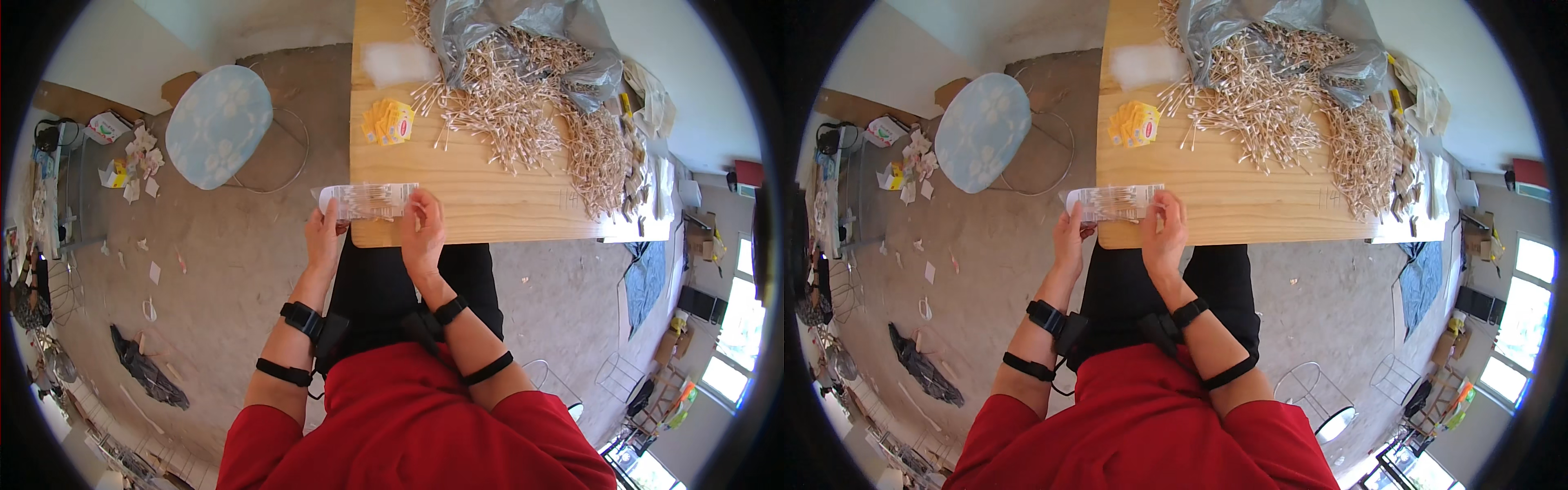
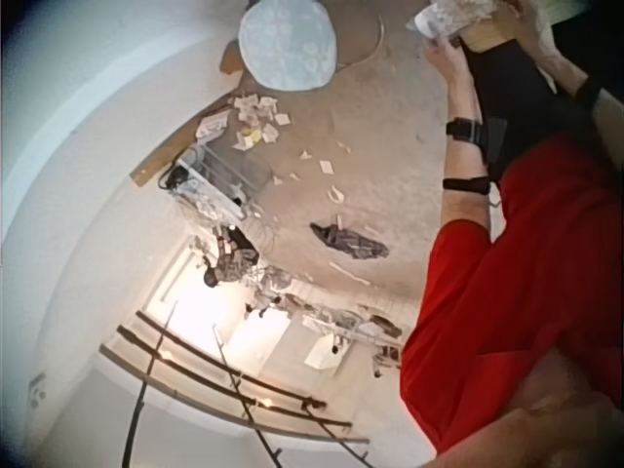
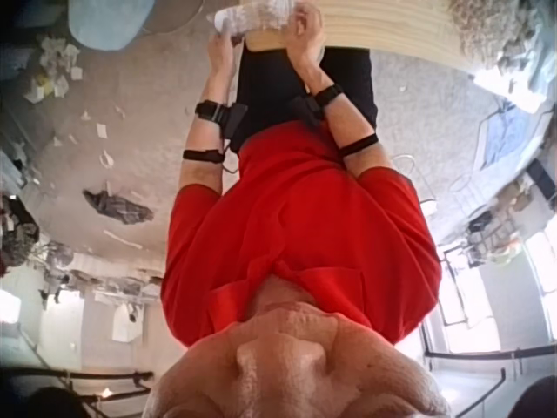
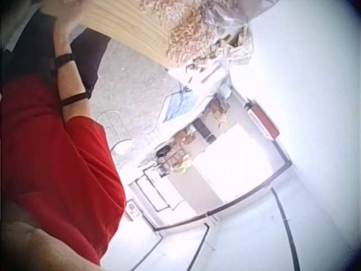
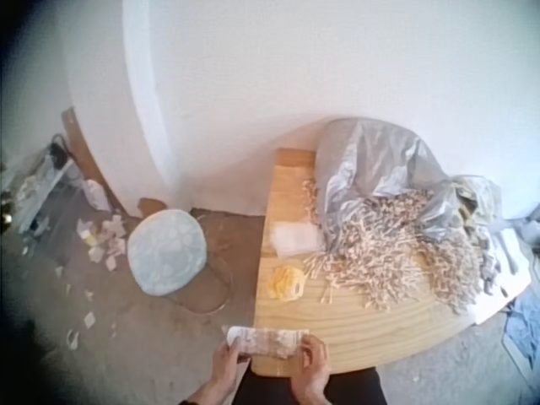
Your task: The recorder is sorting cotton swabs and placing them into clear plastic packaging.
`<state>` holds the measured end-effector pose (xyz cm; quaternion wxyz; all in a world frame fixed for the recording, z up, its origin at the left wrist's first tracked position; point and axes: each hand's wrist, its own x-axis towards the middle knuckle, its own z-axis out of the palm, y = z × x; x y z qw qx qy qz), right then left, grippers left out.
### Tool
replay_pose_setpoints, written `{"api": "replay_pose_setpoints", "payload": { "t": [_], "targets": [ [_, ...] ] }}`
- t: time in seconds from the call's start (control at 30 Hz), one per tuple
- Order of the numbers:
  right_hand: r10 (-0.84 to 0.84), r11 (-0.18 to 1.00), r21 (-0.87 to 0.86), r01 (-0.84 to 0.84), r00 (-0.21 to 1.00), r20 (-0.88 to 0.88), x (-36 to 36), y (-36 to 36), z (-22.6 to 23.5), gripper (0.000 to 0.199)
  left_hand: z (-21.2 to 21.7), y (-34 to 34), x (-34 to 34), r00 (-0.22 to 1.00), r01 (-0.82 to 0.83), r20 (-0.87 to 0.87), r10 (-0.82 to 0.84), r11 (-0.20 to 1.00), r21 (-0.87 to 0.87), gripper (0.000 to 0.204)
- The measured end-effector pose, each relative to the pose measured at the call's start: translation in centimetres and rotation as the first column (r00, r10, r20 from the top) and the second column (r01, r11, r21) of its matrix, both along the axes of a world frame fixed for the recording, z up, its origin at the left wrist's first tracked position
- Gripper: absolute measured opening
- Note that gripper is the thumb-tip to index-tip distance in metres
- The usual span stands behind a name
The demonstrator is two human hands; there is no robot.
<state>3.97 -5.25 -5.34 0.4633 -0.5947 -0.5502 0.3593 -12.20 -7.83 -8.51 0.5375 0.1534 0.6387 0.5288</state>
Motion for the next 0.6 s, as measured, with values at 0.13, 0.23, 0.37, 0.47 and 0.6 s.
{"api": "replay_pose_setpoints", "payload": {
  "t": [0.13,0.23,0.37,0.47,0.6],
  "targets": [
    [0.027,0.989,0.146,-0.013,0.996,-0.091,-0.7,2.0,-1.8,0.035,0.0,1.2,-0.2,0.993,-0.013,-0.12,0.022,0.997,0.072,0.028],
    [0.094,0.988,0.125,-0.093,0.996,-0.003,-2.2,1.8,-2.3,0.035,0.0,1.7,0.1,0.882,0.05,-0.468,-0.046,0.999,-0.004,0.033],
    [0.083,0.991,0.116,-0.066,0.986,-0.142,-3.8,1.0,-2.7,0.033,0.4,1.7,0.8,0.814,0.09,-0.577,-0.064,0.996,0.016,0.034],
    [0.068,0.991,0.121,-0.049,0.984,-0.162,-4.4,1.1,-3.0,0.033,0.3,1.7,1.1,0.791,0.057,-0.612,0.006,0.995,0.083,0.033],
    [0.126,0.99,0.081,-0.118,0.986,-0.105,-4.3,1.4,-2.4,0.033,0.6,1.6,1.4,0.807,0.048,-0.591,-0.011,0.998,0.047,0.032]
  ]
}}
